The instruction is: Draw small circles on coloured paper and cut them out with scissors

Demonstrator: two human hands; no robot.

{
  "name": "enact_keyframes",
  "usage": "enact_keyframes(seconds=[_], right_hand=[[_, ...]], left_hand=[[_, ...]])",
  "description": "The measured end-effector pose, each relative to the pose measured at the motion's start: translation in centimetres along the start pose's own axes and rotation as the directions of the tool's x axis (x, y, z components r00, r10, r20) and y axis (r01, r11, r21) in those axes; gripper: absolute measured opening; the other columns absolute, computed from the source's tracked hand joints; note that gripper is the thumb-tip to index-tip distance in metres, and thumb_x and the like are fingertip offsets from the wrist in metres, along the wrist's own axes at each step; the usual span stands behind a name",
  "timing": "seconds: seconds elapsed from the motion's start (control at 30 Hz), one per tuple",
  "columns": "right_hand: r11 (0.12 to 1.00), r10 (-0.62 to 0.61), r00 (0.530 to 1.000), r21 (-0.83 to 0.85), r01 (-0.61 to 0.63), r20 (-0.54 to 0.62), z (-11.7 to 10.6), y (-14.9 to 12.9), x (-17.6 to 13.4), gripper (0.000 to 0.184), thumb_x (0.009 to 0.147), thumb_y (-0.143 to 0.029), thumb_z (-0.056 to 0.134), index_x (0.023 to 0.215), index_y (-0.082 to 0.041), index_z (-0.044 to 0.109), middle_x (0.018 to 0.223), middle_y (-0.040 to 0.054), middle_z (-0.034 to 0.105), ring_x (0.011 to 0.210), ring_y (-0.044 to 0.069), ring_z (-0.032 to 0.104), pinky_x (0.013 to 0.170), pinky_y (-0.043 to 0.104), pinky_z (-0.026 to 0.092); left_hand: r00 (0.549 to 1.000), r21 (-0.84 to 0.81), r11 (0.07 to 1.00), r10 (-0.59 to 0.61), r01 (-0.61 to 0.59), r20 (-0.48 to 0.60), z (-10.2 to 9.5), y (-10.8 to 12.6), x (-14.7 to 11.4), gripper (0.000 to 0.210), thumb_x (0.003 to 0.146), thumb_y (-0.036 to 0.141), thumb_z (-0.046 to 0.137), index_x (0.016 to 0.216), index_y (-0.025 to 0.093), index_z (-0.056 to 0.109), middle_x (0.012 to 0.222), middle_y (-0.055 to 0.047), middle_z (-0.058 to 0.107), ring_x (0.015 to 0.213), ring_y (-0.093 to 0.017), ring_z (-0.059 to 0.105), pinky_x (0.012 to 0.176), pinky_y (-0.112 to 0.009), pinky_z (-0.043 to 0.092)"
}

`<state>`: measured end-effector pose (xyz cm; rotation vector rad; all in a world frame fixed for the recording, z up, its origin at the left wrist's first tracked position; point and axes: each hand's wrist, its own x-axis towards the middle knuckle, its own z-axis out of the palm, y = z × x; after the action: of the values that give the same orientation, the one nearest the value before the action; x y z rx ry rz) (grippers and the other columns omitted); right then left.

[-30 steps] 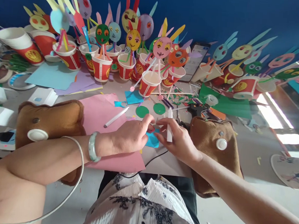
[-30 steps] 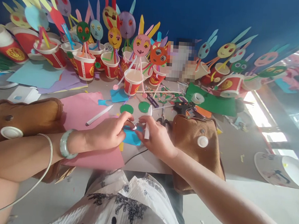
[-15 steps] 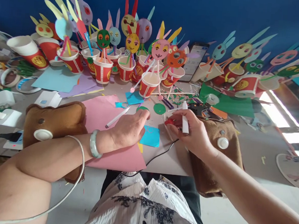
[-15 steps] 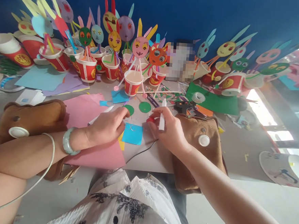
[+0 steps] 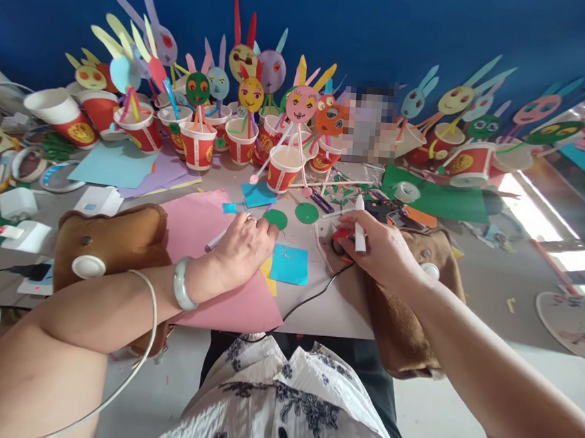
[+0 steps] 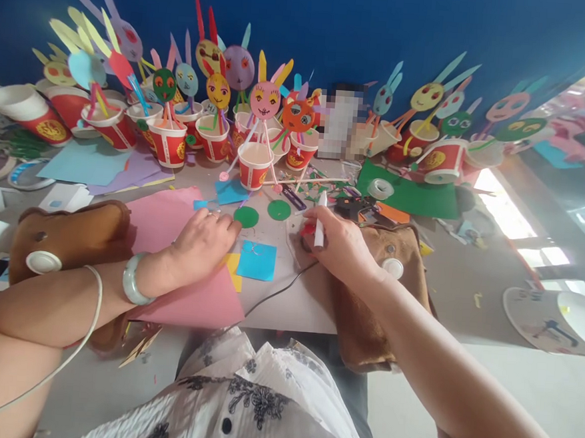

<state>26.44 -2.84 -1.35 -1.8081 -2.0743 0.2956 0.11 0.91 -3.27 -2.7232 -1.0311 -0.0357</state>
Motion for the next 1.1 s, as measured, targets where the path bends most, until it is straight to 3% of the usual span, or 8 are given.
enact_keyframes(seconds=[0.17,0.27,0.53,0.73,0.8,0.87,1.0,1.1], right_hand=[[1.0,-0.006,1.0,-0.022,0.006,0.009,1.0,0.1,1.7,0.035,0.077,-0.02,0.06,0.112,-0.022,0.062,0.095,0.0076,0.077,0.078,0.026,0.071,0.066,0.032,0.051],[0.999,-0.025,1.0,-0.025,0.025,-0.004,1.6,0.4,2.2,0.037,0.076,-0.02,0.06,0.113,-0.021,0.061,0.093,0.007,0.077,0.074,0.024,0.07,0.065,0.031,0.049],[0.987,-0.089,0.995,-0.14,0.084,-0.034,3.1,1.3,2.6,0.034,0.075,-0.021,0.06,0.109,-0.02,0.061,0.081,0.0051,0.076,0.074,0.027,0.069,0.079,0.038,0.046],[0.987,-0.046,0.996,-0.158,0.034,-0.071,3.7,1.4,2.3,0.035,0.078,-0.021,0.057,0.113,-0.019,0.057,0.086,0.0071,0.075,0.084,0.029,0.068,0.082,0.041,0.041],[0.986,-0.038,0.997,-0.167,0.026,-0.073,3.8,1.3,2.2,0.037,0.077,-0.019,0.056,0.114,-0.019,0.057,0.088,0.0078,0.074,0.085,0.03,0.067,0.081,0.041,0.039],[0.984,-0.043,0.996,-0.175,0.029,-0.08,3.9,1.3,2.1,0.038,0.076,-0.018,0.055,0.114,-0.018,0.057,0.088,0.0084,0.074,0.085,0.03,0.065,0.081,0.04,0.038],[0.982,-0.083,0.991,-0.18,0.064,-0.102,4.2,1.3,2.0,0.039,0.076,-0.019,0.054,0.115,-0.018,0.057,0.088,0.0086,0.073,0.084,0.029,0.064,0.08,0.039,0.035],[0.977,-0.103,0.987,-0.199,0.078,-0.122,4.5,1.3,1.9,0.037,0.078,-0.021,0.054,0.114,-0.017,0.057,0.086,0.0078,0.072,0.083,0.029,0.063,0.08,0.038,0.034]], left_hand=[[0.991,0.103,0.985,-0.136,0.137,-0.018,-0.8,-0.2,0.2,0.024,0.088,-0.001,0.037,0.094,0.012,0.057,0.088,-0.013,0.063,0.082,-0.028,0.063,0.073,-0.039,0.04],[0.98,0.15,0.97,-0.199,0.194,0.02,-1.7,-0.4,-0.1,0.031,0.088,-0.003,0.031,0.103,0.009,0.057,0.08,-0.013,0.063,0.075,-0.027,0.065,0.068,-0.036,0.039],[0.972,0.08,0.977,-0.204,0.196,0.116,-1.8,-1.7,-0.1,0.028,0.095,0.006,0.032,0.11,0.006,0.055,0.071,-0.013,0.063,0.068,-0.027,0.068,0.051,-0.029,0.031],[0.966,0.068,0.977,-0.21,0.202,0.154,-2.4,-3.4,0.5,0.037,0.094,0.009,0.035,0.129,0.005,0.047,0.07,-0.01,0.063,0.068,-0.025,0.066,0.053,-0.029,0.034],[0.964,0.086,0.973,-0.227,0.216,0.138,-2.7,-3.7,0.5,0.033,0.094,0.009,0.036,0.123,0.007,0.052,0.074,-0.011,0.063,0.072,-0.026,0.066,0.056,-0.03,0.037],[0.97,0.04,0.982,-0.187,0.183,0.153,-2.9,-3.8,0.6,0.024,0.094,0.015,0.04,0.111,0.01,0.057,0.083,-0.012,0.063,0.076,-0.025,0.065,0.06,-0.031,0.04],[0.962,-0.22,0.975,0.082,-0.024,0.259,-3.1,-3.6,0.7,0.013,0.09,0.027,0.052,0.092,0.016,0.058,0.095,-0.008,0.058,0.079,-0.02,0.059,0.07,-0.031,0.044],[0.933,-0.276,0.955,0.196,-0.112,0.301,-3.2,-3.6,0.4,0.007,0.087,0.019,0.051,0.084,0.017,0.057,0.096,-0.007,0.054,0.083,-0.02,0.056,0.077,-0.034,0.044]])
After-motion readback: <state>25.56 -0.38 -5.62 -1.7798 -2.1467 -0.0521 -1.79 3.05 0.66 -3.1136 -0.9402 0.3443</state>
